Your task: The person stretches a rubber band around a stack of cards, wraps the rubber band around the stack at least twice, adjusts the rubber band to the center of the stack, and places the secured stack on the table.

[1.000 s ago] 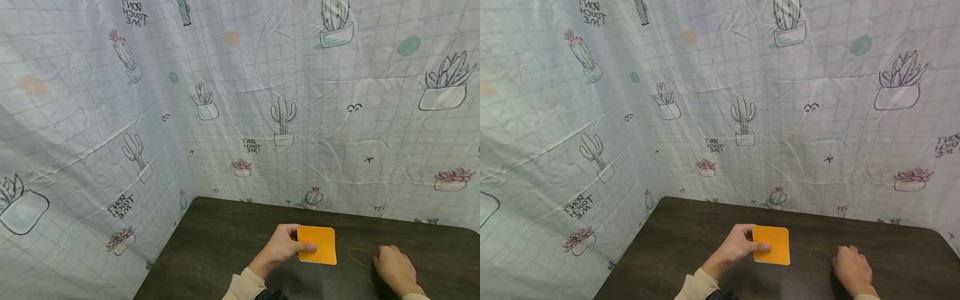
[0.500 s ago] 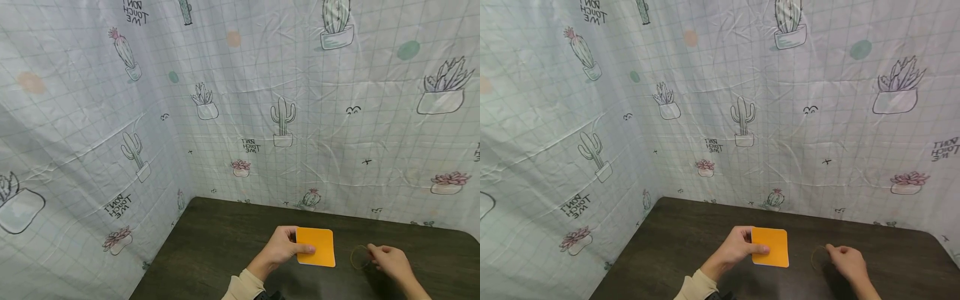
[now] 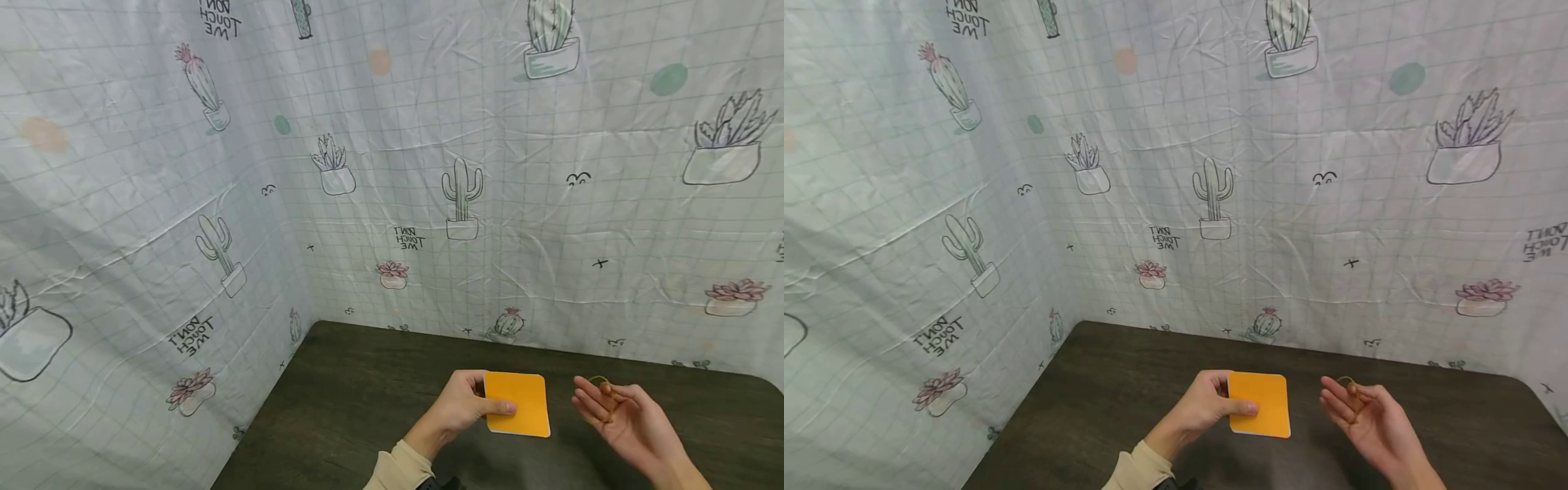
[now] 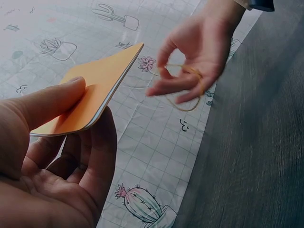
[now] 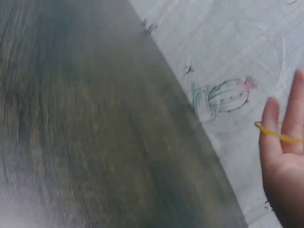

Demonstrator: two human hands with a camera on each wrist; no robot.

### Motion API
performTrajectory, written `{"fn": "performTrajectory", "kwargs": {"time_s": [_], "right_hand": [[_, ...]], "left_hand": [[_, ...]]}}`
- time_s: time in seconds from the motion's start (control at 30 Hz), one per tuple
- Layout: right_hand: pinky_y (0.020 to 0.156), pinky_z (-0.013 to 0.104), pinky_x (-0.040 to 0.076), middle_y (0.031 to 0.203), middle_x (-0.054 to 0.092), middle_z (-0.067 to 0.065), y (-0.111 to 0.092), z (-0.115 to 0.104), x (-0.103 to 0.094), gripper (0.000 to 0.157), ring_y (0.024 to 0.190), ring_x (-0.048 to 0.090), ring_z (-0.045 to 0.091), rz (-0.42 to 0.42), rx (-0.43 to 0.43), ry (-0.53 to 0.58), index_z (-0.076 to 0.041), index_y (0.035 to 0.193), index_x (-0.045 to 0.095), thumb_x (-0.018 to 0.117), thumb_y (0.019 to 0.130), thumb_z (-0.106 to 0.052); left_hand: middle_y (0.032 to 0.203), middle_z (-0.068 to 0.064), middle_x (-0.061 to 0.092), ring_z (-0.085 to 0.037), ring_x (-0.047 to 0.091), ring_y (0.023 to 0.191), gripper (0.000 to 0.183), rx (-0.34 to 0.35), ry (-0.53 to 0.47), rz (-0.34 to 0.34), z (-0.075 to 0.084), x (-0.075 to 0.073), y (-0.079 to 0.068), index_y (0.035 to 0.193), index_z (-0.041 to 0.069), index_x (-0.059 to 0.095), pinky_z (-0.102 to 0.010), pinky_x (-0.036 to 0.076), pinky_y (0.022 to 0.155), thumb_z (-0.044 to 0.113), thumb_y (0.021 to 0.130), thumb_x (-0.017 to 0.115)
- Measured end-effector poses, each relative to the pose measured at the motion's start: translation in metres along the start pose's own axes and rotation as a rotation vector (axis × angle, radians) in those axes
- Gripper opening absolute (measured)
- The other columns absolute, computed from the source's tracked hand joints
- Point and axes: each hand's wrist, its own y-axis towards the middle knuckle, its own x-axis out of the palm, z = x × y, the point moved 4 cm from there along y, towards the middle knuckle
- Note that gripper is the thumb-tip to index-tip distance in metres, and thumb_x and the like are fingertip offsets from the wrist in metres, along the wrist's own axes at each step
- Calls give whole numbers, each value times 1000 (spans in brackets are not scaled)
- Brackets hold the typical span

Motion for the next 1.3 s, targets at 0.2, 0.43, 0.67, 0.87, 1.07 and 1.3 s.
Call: {"fn": "performTrajectory", "kwargs": {"time_s": [0.2, 0.43, 0.67, 0.87, 1.07, 1.3], "right_hand": [[121, 44, 16, 147, 50, 19, 5, 0, 16, 69, 135, 49, 34, -108, -76, 35, 3, 124, 63, 3, 111, -29], [117, 41, 29, 139, 59, 11, 14, 3, 37, 63, 124, 58, 31, -78, -89, -131, -3, 123, 66, 5, 108, 0], [112, 41, 36, 133, 62, 9, 16, 5, 37, 53, 116, 64, 28, -4, -128, -209, -3, 114, 67, 15, 109, 3], [107, 38, 43, 125, 67, 9, 17, 3, 37, 52, 109, 68, 25, 57, -145, -221, -5, 115, 69, 17, 112, -12], [108, 39, 41, 125, 69, 9, 19, 1, 39, 62, 112, 67, 26, 23, -124, -266, -5, 120, 71, 12, 111, -25], [107, 41, 42, 127, 67, 7, 23, 0, 41, 56, 118, 63, 24, 32, -86, -460, -8, 128, 65, 12, 112, -16]], "left_hand": [[92, -4, 73, -14, 71, 79, 22, -4, -8, -1, 0, 2, 0, 108, -6, 72, -34, 60, 73, -6, 86, 75], [91, -4, 73, -14, 71, 78, 21, -2, 0, 13, 0, 3, 0, 106, -7, 72, -33, 60, 73, -6, 85, 76], [91, -3, 73, -13, 70, 78, 22, -2, 13, 16, -2, 2, 1, 107, -6, 72, -32, 60, 73, -7, 85, 76], [90, -3, 73, -13, 70, 77, 21, -8, 17, 22, -3, 1, 3, 105, -6, 73, -32, 60, 73, -6, 84, 77], [90, -4, 73, -14, 70, 77, 21, -22, 10, 31, -3, -2, 7, 105, -6, 73, -33, 60, 73, -5, 84, 77], [91, -5, 73, -16, 71, 79, 22, -28, -10, 40, -4, -7, 12, 106, -5, 73, -35, 60, 74, -6, 84, 77]]}}
